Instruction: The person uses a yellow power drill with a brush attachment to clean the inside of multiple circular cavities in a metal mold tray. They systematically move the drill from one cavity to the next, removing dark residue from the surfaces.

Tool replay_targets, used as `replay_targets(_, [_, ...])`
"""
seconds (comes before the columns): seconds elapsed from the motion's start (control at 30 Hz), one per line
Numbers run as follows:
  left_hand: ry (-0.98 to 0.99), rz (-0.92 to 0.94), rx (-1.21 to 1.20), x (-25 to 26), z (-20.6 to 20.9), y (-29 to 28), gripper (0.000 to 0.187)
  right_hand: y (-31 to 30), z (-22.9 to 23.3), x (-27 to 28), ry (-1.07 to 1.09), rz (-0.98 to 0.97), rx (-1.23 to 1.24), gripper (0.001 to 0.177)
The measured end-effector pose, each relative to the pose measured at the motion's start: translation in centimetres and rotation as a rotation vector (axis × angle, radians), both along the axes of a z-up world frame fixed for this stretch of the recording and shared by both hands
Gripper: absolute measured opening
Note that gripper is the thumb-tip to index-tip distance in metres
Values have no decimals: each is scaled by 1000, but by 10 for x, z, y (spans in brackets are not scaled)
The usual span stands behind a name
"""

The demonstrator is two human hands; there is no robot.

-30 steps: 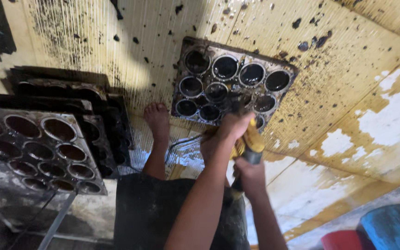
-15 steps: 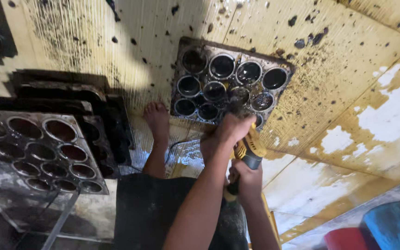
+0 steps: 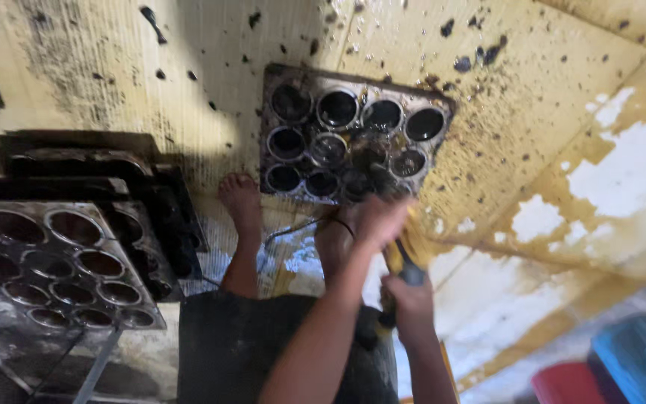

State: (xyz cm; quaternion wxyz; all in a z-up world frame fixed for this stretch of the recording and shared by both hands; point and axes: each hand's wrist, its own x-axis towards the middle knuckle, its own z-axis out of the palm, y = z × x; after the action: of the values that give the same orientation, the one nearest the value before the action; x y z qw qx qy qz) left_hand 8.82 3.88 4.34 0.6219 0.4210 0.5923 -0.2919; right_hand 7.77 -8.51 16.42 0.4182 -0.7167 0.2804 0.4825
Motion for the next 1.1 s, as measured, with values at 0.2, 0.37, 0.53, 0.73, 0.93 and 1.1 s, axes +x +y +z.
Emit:
replay_targets(0.2, [-92, 3, -2, 24, -3, -48, 58, -41, -6, 15, -93, 27, -91, 21])
replay_targets(0.37, [46, 80, 28, 25, -33, -56, 59, -40, -29, 26, 41, 39, -27, 26])
replay_targets(0.53, [-10, 59, -8, 25, -37, -45, 56, -25, -35, 23, -88, 46, -156, 34])
replay_targets(0.73, [-34, 134, -7, 26, -32, -52, 55, -31, -27, 31, -25, 39, -101, 29])
replay_targets(0.93, [-126, 128, 47, 29, -43, -71, 57, -55, -35, 39, -15, 156, -26, 26])
replay_targets(1.1, [53, 165, 6, 26, -23, -67, 61, -58, -19, 52, 69, 241, 21, 29])
